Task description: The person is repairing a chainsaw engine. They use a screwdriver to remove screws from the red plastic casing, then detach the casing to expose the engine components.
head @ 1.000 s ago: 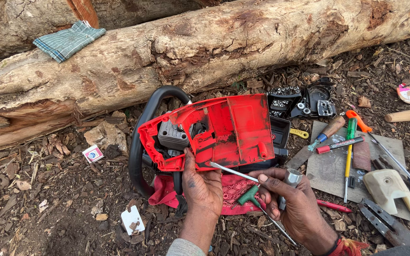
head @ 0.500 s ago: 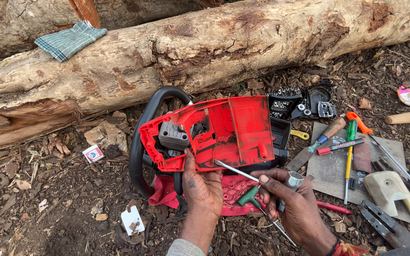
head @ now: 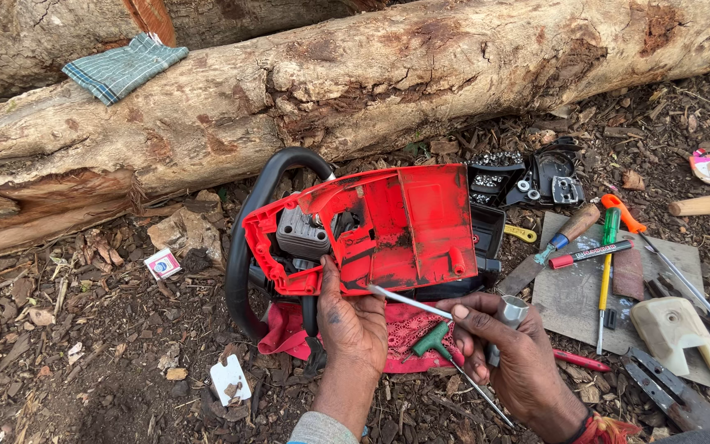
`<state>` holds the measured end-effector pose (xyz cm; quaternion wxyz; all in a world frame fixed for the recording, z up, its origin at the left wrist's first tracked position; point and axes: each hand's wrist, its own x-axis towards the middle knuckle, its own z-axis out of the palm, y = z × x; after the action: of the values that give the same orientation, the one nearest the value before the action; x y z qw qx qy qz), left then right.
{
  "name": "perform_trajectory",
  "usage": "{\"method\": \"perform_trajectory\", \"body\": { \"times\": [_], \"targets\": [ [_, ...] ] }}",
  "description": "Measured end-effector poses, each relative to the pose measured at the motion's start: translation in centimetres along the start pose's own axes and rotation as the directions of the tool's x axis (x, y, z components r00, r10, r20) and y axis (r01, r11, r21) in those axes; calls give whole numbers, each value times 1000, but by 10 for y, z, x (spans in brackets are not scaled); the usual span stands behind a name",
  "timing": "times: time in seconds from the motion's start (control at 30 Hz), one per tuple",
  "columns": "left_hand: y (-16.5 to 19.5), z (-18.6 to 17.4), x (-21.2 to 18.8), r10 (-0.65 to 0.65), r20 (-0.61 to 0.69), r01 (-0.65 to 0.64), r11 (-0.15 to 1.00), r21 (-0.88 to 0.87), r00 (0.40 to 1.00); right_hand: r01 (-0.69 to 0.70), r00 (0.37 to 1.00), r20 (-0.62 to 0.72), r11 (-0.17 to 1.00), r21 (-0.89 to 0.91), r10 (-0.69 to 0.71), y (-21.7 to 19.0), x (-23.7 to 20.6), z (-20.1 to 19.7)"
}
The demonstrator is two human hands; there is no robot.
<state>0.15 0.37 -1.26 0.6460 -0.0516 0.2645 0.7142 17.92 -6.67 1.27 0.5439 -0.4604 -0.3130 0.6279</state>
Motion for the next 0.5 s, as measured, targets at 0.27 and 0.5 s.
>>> {"method": "perform_trajectory", "body": {
  "times": [0.27,0.5],
  "targets": [
    [2,4,-3,-11,-15,10,1000,-28,1000,22,1000,-15,999,33,-22,4,-2,1],
    [1,4,-3,1,14,0,999,-41,1000,93,992,-82,996,-5,-93,6,-1,-4]
  ]
}}
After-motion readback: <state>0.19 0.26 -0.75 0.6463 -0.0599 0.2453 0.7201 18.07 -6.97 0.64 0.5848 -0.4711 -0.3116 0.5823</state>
